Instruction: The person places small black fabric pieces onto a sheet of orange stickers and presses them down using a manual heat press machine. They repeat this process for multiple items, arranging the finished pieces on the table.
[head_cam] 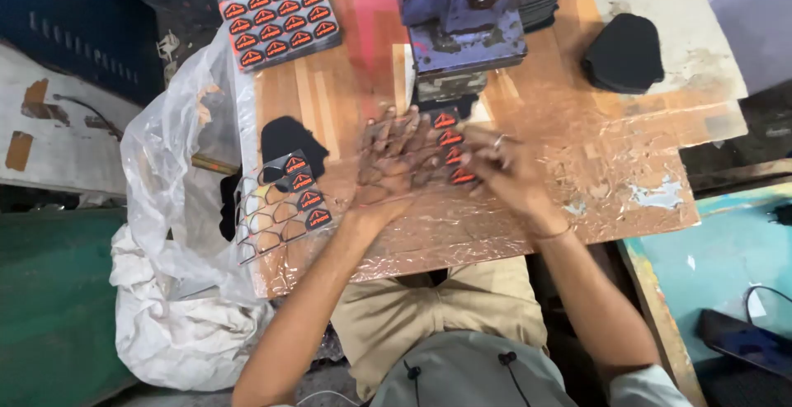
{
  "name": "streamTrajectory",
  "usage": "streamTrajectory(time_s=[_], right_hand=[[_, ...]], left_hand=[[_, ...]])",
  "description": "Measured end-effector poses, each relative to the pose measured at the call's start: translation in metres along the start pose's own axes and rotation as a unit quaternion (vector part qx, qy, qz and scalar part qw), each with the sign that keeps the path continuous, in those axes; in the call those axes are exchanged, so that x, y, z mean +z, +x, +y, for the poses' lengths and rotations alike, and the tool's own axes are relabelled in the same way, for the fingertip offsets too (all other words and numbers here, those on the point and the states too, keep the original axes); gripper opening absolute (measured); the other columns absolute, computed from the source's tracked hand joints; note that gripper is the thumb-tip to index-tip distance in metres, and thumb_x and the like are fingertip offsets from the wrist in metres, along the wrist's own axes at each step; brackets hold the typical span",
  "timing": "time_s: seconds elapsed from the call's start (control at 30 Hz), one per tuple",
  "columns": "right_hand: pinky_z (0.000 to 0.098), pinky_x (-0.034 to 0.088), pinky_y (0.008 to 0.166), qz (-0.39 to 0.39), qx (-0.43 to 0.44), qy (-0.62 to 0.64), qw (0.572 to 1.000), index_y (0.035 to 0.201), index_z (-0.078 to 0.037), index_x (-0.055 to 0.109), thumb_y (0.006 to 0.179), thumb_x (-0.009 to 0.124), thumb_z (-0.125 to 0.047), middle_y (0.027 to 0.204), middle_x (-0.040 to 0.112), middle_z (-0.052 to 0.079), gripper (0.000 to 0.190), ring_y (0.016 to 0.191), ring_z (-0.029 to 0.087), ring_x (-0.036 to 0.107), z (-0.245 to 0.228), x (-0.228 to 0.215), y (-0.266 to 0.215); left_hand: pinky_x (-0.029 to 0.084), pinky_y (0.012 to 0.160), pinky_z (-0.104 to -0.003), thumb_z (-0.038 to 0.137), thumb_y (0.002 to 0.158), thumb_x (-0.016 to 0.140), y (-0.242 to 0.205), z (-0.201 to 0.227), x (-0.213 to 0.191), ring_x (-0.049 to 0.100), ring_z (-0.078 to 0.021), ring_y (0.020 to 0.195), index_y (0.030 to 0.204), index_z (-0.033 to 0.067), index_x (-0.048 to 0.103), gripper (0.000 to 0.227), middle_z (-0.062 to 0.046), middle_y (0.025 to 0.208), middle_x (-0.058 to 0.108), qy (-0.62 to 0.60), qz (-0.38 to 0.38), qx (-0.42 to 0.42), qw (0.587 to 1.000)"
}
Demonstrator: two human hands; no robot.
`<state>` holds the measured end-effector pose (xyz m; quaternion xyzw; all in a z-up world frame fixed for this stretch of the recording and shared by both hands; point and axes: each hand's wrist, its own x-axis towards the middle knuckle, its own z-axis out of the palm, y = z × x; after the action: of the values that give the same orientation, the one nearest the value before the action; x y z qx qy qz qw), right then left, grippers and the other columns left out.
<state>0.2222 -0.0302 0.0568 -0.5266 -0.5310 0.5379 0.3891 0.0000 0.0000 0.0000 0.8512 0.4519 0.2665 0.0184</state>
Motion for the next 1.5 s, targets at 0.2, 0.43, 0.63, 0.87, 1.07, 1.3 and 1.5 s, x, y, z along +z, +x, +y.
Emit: streamTrajectory(time_s=[0.2, 0.43, 0.63, 0.87, 1.07, 1.3, 1.5], right_hand=[[0.0240, 0.059, 0.051, 0.054, -0.014, -0.012, 0.998, 0.141, -0.003, 0.053, 0.092, 0.070, -0.005, 0.088, 0.075, 0.004, 0.051, 0.063, 0.007, 0.067, 0.020, -0.010, 0.042], [0.0226, 0.055, 0.050, 0.063, -0.005, -0.046, 0.997, 0.140, 0.005, 0.056, 0.093, 0.075, -0.008, 0.082, 0.073, 0.004, 0.052, 0.062, 0.005, 0.062, 0.033, -0.006, 0.041], [0.0217, 0.055, 0.053, 0.069, -0.032, -0.080, 0.994, 0.140, 0.008, 0.059, 0.093, 0.076, -0.007, 0.089, 0.075, 0.005, 0.052, 0.067, 0.004, 0.063, 0.033, -0.007, 0.036], [0.0211, 0.059, 0.056, 0.054, -0.023, -0.060, 0.996, 0.140, 0.007, 0.057, 0.093, 0.074, -0.006, 0.097, 0.077, 0.003, 0.052, 0.072, 0.002, 0.065, 0.025, -0.009, 0.040], [0.0224, 0.059, 0.056, 0.066, 0.005, -0.089, 0.994, 0.140, 0.007, 0.058, 0.093, 0.075, -0.007, 0.095, 0.078, 0.004, 0.051, 0.070, 0.004, 0.064, 0.013, -0.005, 0.029], [0.0228, 0.060, 0.058, 0.038, -0.036, -0.051, 0.997, 0.135, 0.003, 0.062, 0.095, 0.072, -0.008, 0.087, 0.076, 0.004, 0.043, 0.070, 0.005, 0.068, 0.018, -0.012, 0.024], [0.0216, 0.051, 0.052, 0.059, -0.058, -0.048, 0.995, 0.115, 0.000, 0.071, 0.099, 0.069, -0.011, 0.074, 0.070, 0.002, 0.019, 0.060, 0.005, 0.062, 0.038, -0.034, -0.058]], left_hand=[[0.022, 0.127, -0.054, 0.031, 0.098, 0.065, 0.002, -0.010, -0.003, 0.032, -0.0393, 0.154, 0.156, 0.0084, 0.046, 0.065, -0.014, 0.163, 0.039, -0.082, 0.025, 0.019, 0.996], [0.029, 0.128, -0.049, 0.024, 0.102, 0.064, 0.004, -0.004, -0.017, 0.039, -0.0354, 0.152, 0.153, 0.0104, 0.052, 0.054, -0.012, 0.159, 0.050, -0.083, 0.024, -0.001, 0.996], [0.028, 0.124, -0.054, 0.025, 0.096, 0.065, 0.000, -0.001, -0.017, 0.041, -0.0379, 0.147, 0.150, 0.0114, 0.053, 0.057, -0.012, 0.156, 0.050, -0.072, 0.011, 0.001, 0.997], [0.029, 0.125, -0.053, 0.023, 0.098, 0.065, 0.003, 0.000, -0.020, 0.043, -0.0362, 0.147, 0.153, 0.0094, 0.052, 0.057, -0.012, 0.156, 0.050, -0.075, 0.009, -0.014, 0.997], [0.028, 0.126, -0.052, 0.023, 0.100, 0.065, 0.001, 0.005, -0.018, 0.043, -0.0359, 0.148, 0.149, 0.0098, 0.056, 0.052, -0.013, 0.156, 0.051, -0.077, 0.020, -0.012, 0.997], [0.032, 0.120, -0.051, 0.026, 0.089, 0.072, 0.009, -0.007, -0.042, 0.046, -0.0387, 0.139, 0.144, 0.0061, 0.060, 0.060, -0.017, 0.151, 0.053, -0.080, -0.023, 0.010, 0.996], [0.043, 0.096, -0.059, 0.052, 0.071, 0.092, -0.045, -0.102, -0.094, 0.059, -0.0465, 0.117, 0.123, -0.0041, 0.070, 0.080, -0.024, 0.122, 0.068, 0.166, 0.099, -0.174, 0.966]])
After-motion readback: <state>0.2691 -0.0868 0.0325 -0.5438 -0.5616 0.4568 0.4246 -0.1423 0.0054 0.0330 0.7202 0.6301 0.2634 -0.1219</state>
